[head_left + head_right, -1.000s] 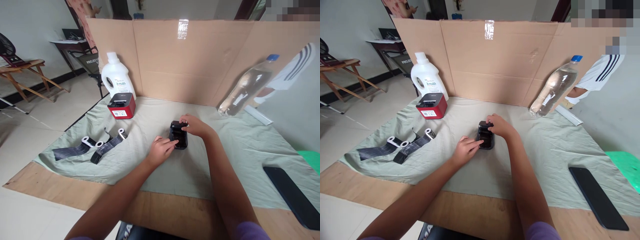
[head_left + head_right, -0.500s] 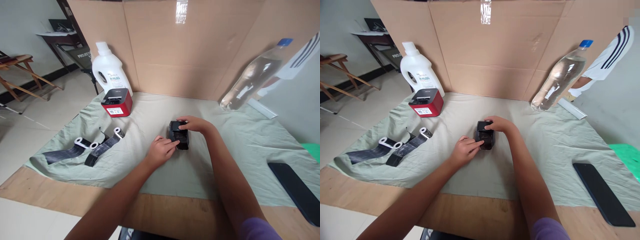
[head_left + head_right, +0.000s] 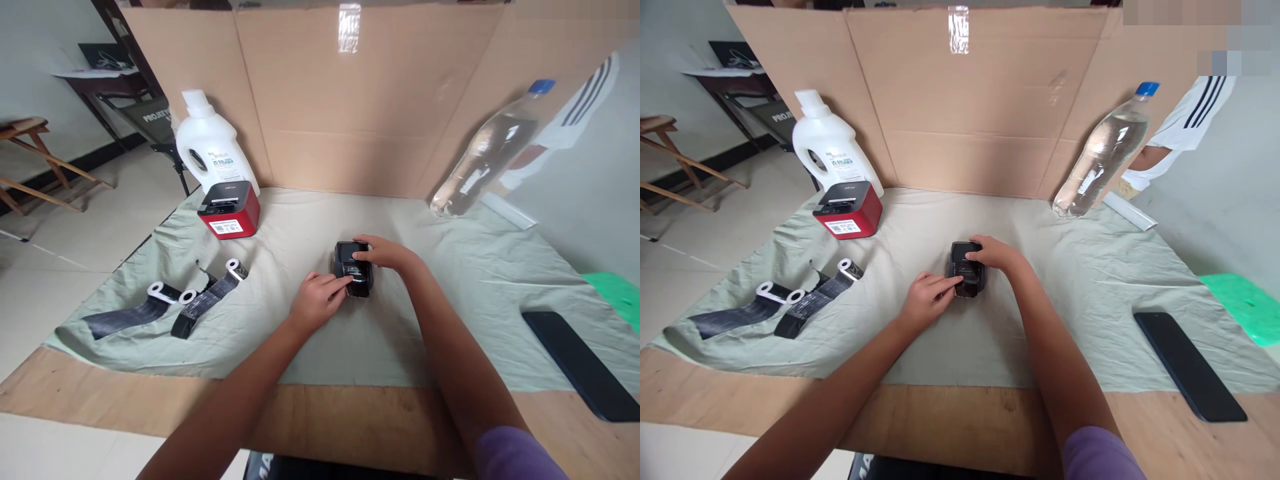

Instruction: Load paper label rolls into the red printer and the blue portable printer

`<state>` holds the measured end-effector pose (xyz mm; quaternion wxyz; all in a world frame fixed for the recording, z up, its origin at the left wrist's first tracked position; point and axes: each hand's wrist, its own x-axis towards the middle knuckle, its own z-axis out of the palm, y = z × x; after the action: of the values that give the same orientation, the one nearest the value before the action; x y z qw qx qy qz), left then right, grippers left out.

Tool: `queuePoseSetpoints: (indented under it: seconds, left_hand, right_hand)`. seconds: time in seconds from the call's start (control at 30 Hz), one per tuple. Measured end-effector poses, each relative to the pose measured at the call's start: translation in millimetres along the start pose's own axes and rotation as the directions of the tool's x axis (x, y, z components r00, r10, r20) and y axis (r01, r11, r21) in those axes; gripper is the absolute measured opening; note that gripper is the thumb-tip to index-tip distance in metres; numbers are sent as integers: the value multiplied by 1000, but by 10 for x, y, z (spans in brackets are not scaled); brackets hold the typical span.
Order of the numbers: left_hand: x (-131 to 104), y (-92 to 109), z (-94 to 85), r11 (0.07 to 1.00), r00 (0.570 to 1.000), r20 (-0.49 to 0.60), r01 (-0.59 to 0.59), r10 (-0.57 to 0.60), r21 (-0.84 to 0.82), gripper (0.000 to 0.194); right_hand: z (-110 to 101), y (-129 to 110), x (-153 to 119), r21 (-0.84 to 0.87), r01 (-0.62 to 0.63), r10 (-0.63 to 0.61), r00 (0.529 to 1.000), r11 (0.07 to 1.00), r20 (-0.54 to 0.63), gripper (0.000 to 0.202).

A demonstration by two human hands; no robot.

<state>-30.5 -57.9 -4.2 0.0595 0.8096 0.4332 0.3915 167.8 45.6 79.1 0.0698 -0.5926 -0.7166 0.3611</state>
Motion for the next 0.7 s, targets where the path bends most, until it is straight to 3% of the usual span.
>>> queuePoseSetpoints:
  seconds: [0.1, 0.17, 0.23, 0.3, 0.4, 0.5, 0.6, 0.7]
  left_hand:
    - [14, -21, -21, 990, 990, 44, 138, -137, -31, 38]
    - [40, -69, -28, 970, 968, 81, 242, -239, -31, 57]
    - [72, -140, -24, 948, 939, 137, 319, -316, -3, 83]
    - [98, -204, -10, 935, 907, 231, 354, -352, 34, 100]
    - [102, -217, 27, 944, 881, 342, 319, -326, 78, 94]
    - [110, -110, 90, 956, 897, 331, 272, -294, 111, 83]
    - [263, 63, 236, 963, 916, 301, 242, -266, 116, 75]
    - [642, 284, 545, 983, 941, 287, 156, -176, 94, 70]
  right_hand:
    - [59, 127, 30, -1, -16, 16, 994, 1000, -109, 73]
    - [145, 280, 4, 44, 3, 6, 977, 999, -211, 65]
    - [278, 460, -81, 98, 124, -92, 954, 987, -284, 56]
    - [442, 614, -220, 104, 323, -280, 912, 941, -298, 63]
    - [659, 706, -442, 43, 514, -483, 829, 857, -283, 86]
    - [708, 683, -559, -2, 555, -530, 795, 832, -294, 93]
    - [537, 769, -583, 8, 585, -551, 769, 811, -323, 85]
    - [209, 1096, -630, 14, 567, -510, 752, 824, -417, 78]
